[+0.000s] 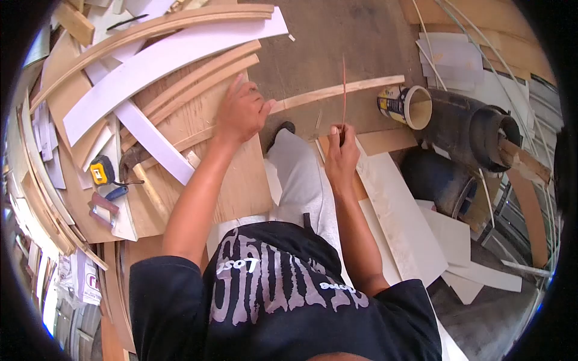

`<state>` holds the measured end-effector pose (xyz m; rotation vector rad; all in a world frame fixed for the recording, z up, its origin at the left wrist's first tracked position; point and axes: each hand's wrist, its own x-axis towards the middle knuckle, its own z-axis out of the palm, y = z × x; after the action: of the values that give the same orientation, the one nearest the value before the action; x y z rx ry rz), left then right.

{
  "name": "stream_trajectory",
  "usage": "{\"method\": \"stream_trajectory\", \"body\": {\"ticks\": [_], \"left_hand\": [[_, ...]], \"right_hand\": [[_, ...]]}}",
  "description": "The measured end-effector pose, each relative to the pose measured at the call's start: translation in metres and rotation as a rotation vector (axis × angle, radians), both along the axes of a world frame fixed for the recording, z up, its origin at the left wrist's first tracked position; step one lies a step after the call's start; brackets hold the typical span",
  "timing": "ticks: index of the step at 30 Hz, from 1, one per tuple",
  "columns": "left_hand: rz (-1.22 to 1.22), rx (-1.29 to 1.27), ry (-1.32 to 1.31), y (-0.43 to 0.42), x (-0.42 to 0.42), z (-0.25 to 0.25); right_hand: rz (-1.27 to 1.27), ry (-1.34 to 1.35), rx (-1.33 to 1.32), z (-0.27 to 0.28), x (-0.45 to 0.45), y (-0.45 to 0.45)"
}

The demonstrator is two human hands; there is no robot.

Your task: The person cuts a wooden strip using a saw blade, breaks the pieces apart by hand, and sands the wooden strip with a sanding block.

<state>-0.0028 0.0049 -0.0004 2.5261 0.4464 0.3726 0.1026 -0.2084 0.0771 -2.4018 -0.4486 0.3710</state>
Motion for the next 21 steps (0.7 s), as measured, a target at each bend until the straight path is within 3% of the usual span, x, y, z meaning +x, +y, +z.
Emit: {"method": "stream_trajectory", "body": {"ticks": [5,7,10,13,17,21], "left_hand": [[-0.012,0.010,0.172,0.000,0.004,0.009],[-0.008,0.012,0.186,0.001,0.007,0.007],[-0.012,0.025,0.191,-0.003,0.007,0.003],[-0.011,0.043,0.175,0.000,0.009,0.000],[-0.020,0.088,0.195,-0.001,0.008,0.001],[0.024,0.021,0.121,-0.007,0.012,0.001]], "right_hand": [[0.072,-0.001,-0.046,-0.014,0.047,0.053],[0.328,-0.517,-0.133,-0.021,0.068,0.072],[0.493,-0.581,-0.063,-0.016,0.089,0.097],[0.613,-0.591,0.022,-0.044,0.100,0.107],[0.553,-0.480,-0.050,-0.076,0.105,0.118],[0.580,-0.420,0.058,-0.045,0.107,0.111]]}}
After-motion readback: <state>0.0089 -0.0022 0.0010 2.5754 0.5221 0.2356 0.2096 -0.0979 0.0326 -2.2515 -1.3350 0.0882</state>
